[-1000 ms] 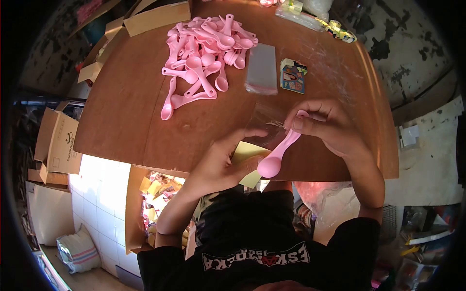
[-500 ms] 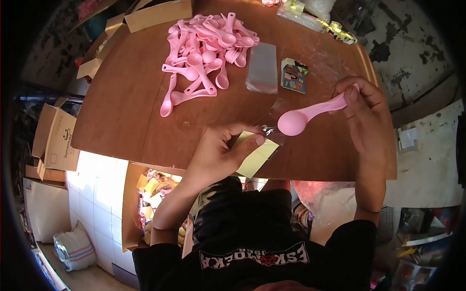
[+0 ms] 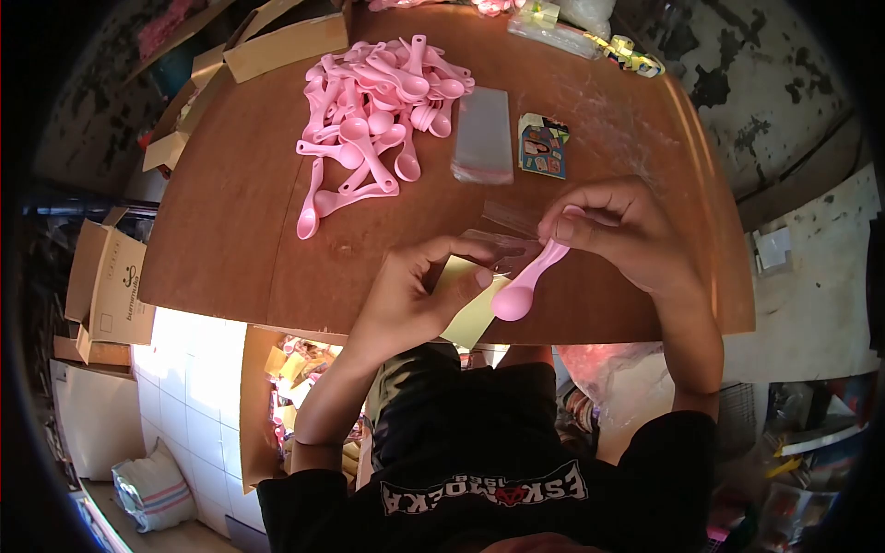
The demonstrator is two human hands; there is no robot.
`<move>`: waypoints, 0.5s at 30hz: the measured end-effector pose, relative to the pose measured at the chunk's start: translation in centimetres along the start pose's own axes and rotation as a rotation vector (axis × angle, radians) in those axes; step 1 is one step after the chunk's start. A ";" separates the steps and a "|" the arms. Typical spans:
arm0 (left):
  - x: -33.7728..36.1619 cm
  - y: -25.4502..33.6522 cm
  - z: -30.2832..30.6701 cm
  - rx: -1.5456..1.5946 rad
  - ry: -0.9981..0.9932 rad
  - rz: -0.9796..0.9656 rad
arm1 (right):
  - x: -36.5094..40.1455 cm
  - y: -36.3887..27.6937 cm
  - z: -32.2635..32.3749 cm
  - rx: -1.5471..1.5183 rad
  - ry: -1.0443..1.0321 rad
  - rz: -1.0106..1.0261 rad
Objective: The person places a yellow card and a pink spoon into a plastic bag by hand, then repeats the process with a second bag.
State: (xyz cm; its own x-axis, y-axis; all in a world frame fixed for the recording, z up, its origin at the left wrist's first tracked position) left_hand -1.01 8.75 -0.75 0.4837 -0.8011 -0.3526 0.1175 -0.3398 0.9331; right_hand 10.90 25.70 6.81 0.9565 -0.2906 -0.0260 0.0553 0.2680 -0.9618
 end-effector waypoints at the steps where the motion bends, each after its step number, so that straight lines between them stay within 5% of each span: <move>1: -0.1 0.1 -0.2 0.000 -0.001 0.000 | 0.0 0.0 -0.1 0.052 0.008 -0.005; 6: -0.3 0.0 0.1 0.101 0.073 0.173 | 0.1 -0.6 -0.6 0.022 0.018 0.029; 15: -0.8 -0.6 0.2 0.035 0.048 0.068 | 0.5 -0.9 1.3 -0.095 0.174 0.145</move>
State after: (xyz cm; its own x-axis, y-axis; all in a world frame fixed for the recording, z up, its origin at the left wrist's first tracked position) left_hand -1.62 9.46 -1.04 0.5307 -0.7987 -0.2836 0.0529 -0.3028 0.9516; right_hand 11.72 26.47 7.97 0.8884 -0.4112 -0.2041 -0.1140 0.2332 -0.9657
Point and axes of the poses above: each hand's wrist, its own x-axis away from the middle knuckle, its own z-axis out of the back of the hand, y = z × x, the point moved 3 cm from there along -x, towards the middle knuckle, and after that the axes turned 4 degrees about y, right-handed, at the moved point
